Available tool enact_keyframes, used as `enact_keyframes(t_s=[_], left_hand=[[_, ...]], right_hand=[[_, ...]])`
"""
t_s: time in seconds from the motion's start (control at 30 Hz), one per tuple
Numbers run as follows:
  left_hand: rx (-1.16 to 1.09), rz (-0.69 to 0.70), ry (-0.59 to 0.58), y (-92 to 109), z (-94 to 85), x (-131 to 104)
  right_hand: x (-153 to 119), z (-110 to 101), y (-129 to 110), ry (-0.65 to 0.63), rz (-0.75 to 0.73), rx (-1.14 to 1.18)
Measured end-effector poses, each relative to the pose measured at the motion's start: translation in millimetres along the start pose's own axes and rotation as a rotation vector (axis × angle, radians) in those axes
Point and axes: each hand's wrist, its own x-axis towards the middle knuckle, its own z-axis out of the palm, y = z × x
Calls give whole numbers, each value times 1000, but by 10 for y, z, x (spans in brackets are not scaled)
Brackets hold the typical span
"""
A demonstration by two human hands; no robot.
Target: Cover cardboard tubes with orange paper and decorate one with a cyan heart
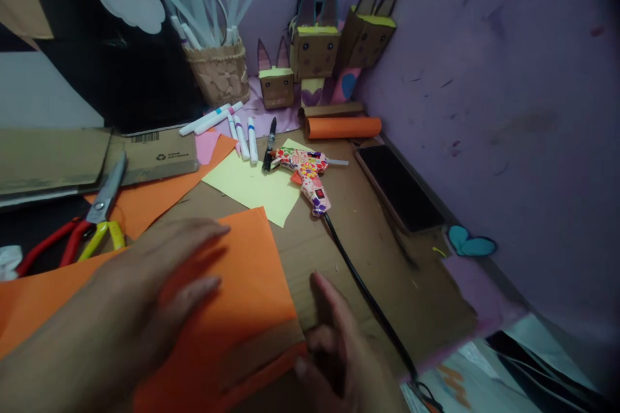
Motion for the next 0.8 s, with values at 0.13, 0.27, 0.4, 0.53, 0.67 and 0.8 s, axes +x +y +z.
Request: enact_keyframes(t_s=[0.13,0.27,0.4,0.53,0.67,0.8], left_hand=[[227,72,-190,103,-31,533],[250,3,-309,139,13,710],[151,-70,-348,123,4,713],[174,-77,-297,84,48,719],[214,-111,-342,51,96,797],[159,-132,-398,64,73,877]], right_hand=[[8,25,-20,9,5,-35],[2,29,-64,49,41,-64],[-13,30,-80,115,-10,-84],[-10,42,-69,117,-68,-88],[-1,52,-72,115,-90,-76],[-1,37,-87,95,-97,-77]])
